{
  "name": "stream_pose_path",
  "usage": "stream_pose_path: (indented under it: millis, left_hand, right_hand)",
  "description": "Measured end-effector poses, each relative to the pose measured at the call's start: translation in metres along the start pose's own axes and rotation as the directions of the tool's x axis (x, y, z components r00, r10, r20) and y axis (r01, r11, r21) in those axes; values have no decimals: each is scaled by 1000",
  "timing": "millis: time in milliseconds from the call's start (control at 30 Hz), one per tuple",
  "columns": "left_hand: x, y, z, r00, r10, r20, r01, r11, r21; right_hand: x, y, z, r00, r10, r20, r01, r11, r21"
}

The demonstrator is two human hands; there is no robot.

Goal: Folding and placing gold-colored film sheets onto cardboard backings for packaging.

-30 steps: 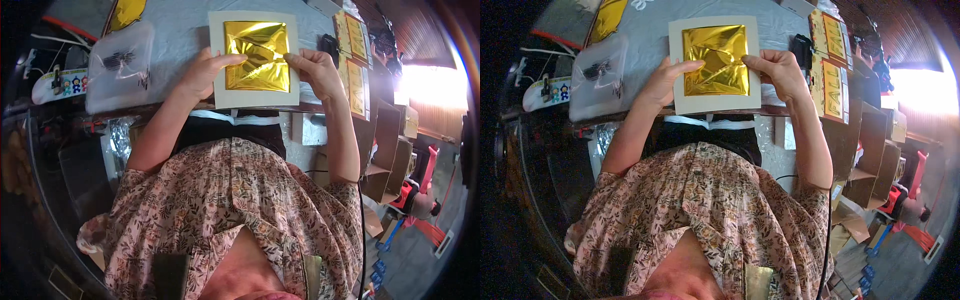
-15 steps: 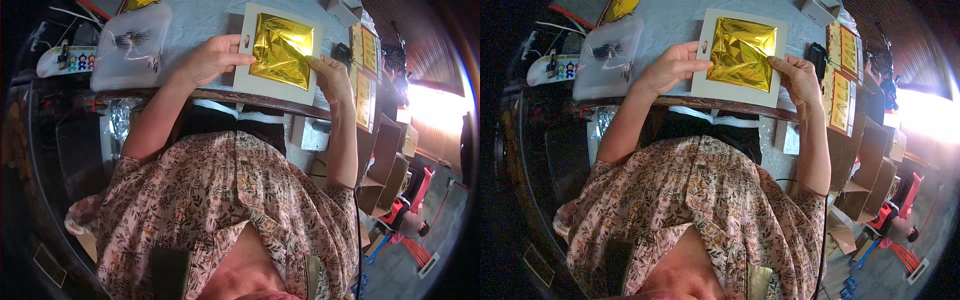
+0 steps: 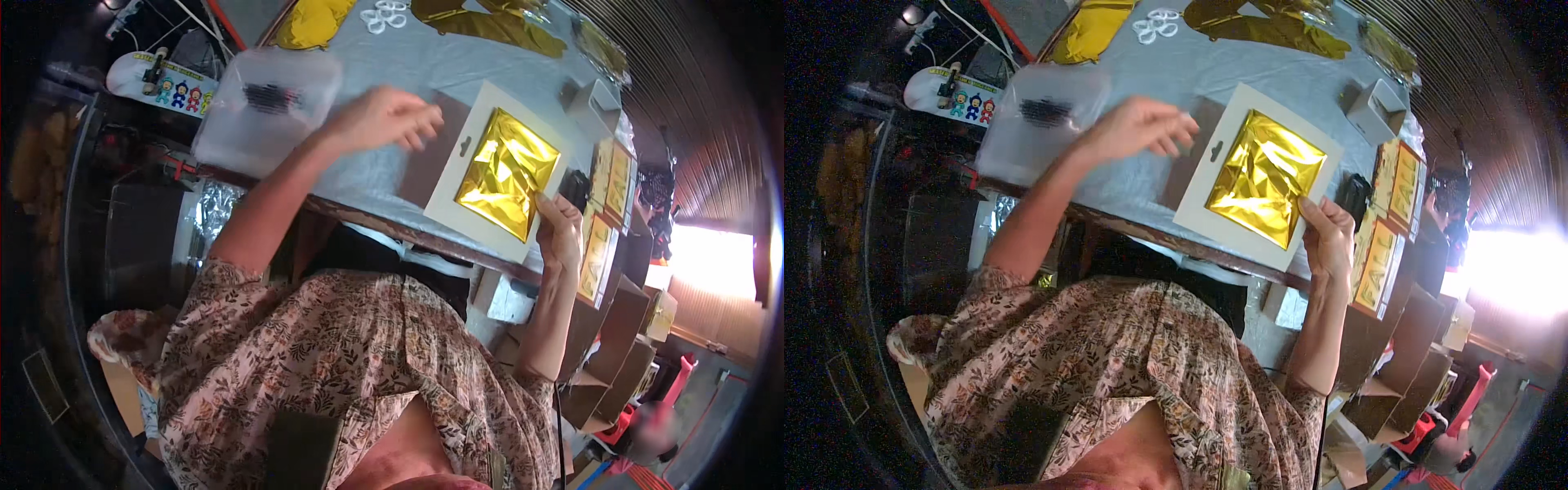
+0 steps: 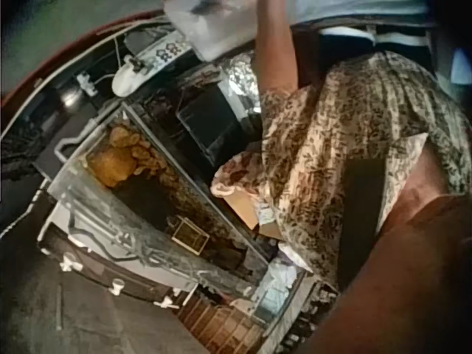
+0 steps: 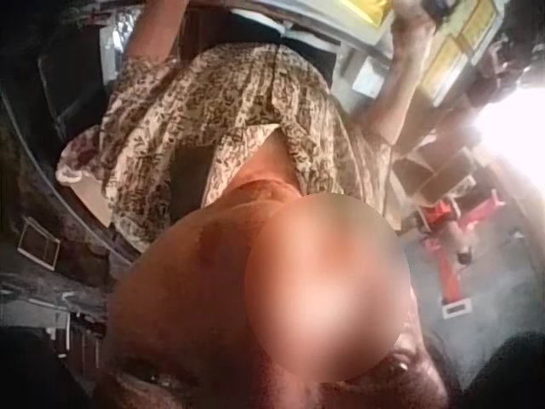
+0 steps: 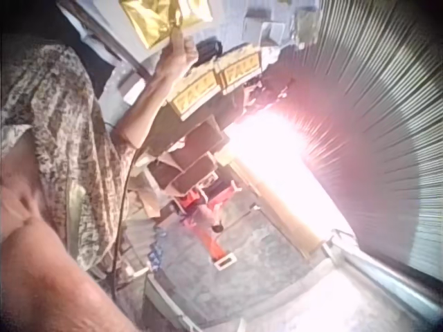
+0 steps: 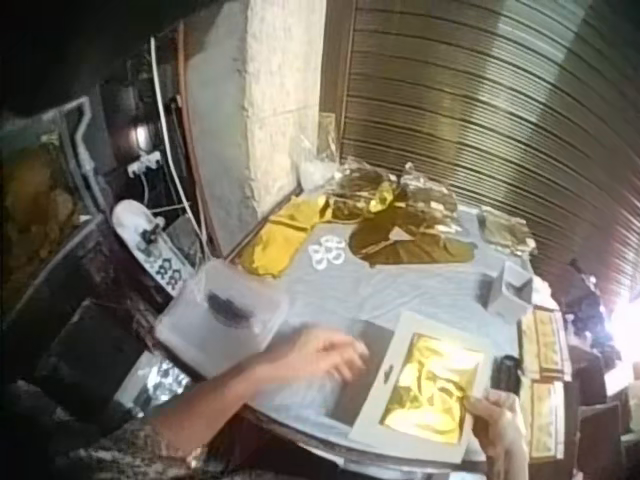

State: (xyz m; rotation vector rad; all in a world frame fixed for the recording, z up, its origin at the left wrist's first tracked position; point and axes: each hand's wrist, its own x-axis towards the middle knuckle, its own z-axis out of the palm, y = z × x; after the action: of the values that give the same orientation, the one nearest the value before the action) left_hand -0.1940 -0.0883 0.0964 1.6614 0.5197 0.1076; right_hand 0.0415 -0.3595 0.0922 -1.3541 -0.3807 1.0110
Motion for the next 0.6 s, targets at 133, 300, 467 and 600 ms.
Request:
stream_pose_path:
  millis: [133,300,467,600]
  left_hand:
    - [59,-46,-89,823,430,-372,55,591,805]
    - [95,-67,-114,740,427,-520,259,533,806]
    - [78,-63,-96,811,405,-422,210,472,856]
    - [55,-47,-93,857,417,-302,54,511,858]
  right_hand:
    - [5,-1,1,1000,-23,13,23,1000,-11]
    - [12,-1,2,1000,-28,8,28,1000,2]
    - [11,-6,-1,999,-35,-24,35,999,23]
    - [13,-8,-4,999,-47,-8,47,999,11]
